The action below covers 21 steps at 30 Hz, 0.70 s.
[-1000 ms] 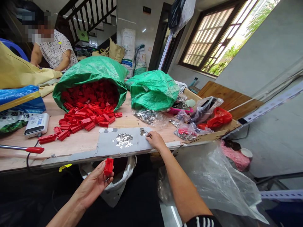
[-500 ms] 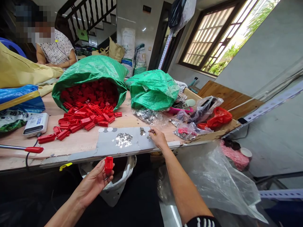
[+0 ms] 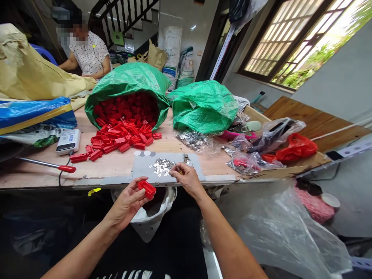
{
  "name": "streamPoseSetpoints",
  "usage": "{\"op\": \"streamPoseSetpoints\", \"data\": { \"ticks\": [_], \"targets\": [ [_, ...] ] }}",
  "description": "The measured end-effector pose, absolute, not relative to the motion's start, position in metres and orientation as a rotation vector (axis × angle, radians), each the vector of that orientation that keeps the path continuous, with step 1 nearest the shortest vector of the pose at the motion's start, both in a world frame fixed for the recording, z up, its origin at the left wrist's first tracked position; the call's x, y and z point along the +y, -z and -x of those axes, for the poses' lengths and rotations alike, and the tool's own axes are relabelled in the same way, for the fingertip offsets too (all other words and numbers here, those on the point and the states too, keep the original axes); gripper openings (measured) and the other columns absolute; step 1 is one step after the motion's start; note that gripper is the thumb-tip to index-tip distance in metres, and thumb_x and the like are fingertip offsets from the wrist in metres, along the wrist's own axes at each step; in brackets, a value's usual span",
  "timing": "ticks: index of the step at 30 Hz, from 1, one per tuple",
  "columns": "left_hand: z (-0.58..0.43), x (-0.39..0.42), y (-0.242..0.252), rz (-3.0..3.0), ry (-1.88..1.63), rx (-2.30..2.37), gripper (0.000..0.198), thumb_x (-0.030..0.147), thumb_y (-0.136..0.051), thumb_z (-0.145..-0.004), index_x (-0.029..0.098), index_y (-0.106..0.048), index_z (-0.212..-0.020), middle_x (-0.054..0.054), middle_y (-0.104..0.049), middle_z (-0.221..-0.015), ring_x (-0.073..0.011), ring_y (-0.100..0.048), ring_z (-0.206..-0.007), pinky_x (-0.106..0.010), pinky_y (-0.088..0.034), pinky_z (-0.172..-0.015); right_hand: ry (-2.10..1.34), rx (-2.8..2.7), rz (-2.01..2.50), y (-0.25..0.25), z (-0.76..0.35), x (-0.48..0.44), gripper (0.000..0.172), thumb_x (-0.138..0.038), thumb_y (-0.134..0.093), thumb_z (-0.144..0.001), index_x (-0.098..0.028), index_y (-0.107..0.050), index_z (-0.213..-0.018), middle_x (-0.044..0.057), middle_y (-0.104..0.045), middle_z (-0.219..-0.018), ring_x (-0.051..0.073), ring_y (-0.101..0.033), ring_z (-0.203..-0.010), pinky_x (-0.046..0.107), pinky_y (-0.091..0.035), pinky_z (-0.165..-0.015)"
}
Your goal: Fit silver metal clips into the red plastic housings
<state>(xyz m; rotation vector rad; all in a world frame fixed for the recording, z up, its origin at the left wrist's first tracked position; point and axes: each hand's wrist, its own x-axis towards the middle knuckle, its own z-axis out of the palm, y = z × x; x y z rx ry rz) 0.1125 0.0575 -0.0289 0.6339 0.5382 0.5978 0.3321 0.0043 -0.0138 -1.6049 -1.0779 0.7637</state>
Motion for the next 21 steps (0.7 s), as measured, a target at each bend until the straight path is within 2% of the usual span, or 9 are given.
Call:
{"op": "streamPoseSetpoints", "data": {
  "ticks": [5, 10, 13, 16, 21],
  "targets": [
    [-0.11, 0.055, 0.029, -0.798, -0.799, 0.569, 0.041, 0.013, -0.076, -0.067, 0.018, -0.058, -0.103, -0.004, -0.065, -0.088, -0.0144, -0.063, -0.08, -0.022, -0.048, -0.077, -0.909, -1.161, 1.554, 0.002, -0.295, 0.001, 0.03, -0.045, -0.063, -0.079, -0.017, -0.062, -0.09, -0.001, -0.057, -0.071, 0.009, -0.052, -0.053, 0.022, -0.043, -0.053],
    [-0.105, 0.051, 0.029, -0.847, -0.911, 0.657, 0.04, 0.002, -0.075, -0.062, 0.016, -0.064, -0.097, -0.005, -0.065, -0.089, -0.0159, -0.063, -0.081, -0.021, -0.045, -0.08, -0.708, -1.3, 1.597, -0.004, -0.274, -0.005, 0.021, -0.04, -0.063, -0.081, -0.019, -0.062, -0.083, 0.0, -0.059, -0.069, 0.01, -0.051, -0.056, 0.023, -0.043, -0.055],
    [-0.103, 0.05, 0.03, -0.954, -0.96, 0.672, 0.038, 0.004, -0.076, -0.061, 0.017, -0.068, -0.096, -0.006, -0.065, -0.095, -0.0171, -0.061, -0.086, -0.021, -0.044, -0.083, -0.577, -1.414, 1.649, -0.007, -0.266, -0.009, 0.018, -0.037, -0.062, -0.082, -0.019, -0.062, -0.08, -0.001, -0.057, -0.064, 0.011, -0.048, -0.056, 0.022, -0.04, -0.054],
    [-0.102, 0.051, 0.029, -1.0, -0.92, 0.634, 0.04, 0.012, -0.075, -0.066, 0.019, -0.067, -0.105, -0.005, -0.064, -0.097, -0.0169, -0.059, -0.088, -0.022, -0.045, -0.083, -0.525, -1.464, 1.655, -0.007, -0.261, -0.011, 0.016, -0.035, -0.059, -0.084, -0.019, -0.063, -0.082, 0.0, -0.058, -0.066, 0.012, -0.048, -0.059, 0.023, -0.04, -0.056],
    [-0.099, 0.052, 0.022, -0.605, -0.536, 0.444, 0.048, 0.025, -0.068, -0.079, 0.021, -0.056, -0.125, -0.007, -0.063, -0.104, -0.0174, -0.064, -0.081, -0.031, -0.051, -0.078, -0.568, -1.502, 1.638, -0.004, -0.26, -0.013, 0.012, -0.029, -0.055, -0.087, -0.021, -0.064, -0.091, 0.002, -0.065, -0.078, 0.013, -0.056, -0.065, 0.023, -0.044, -0.062]
  ]
}}
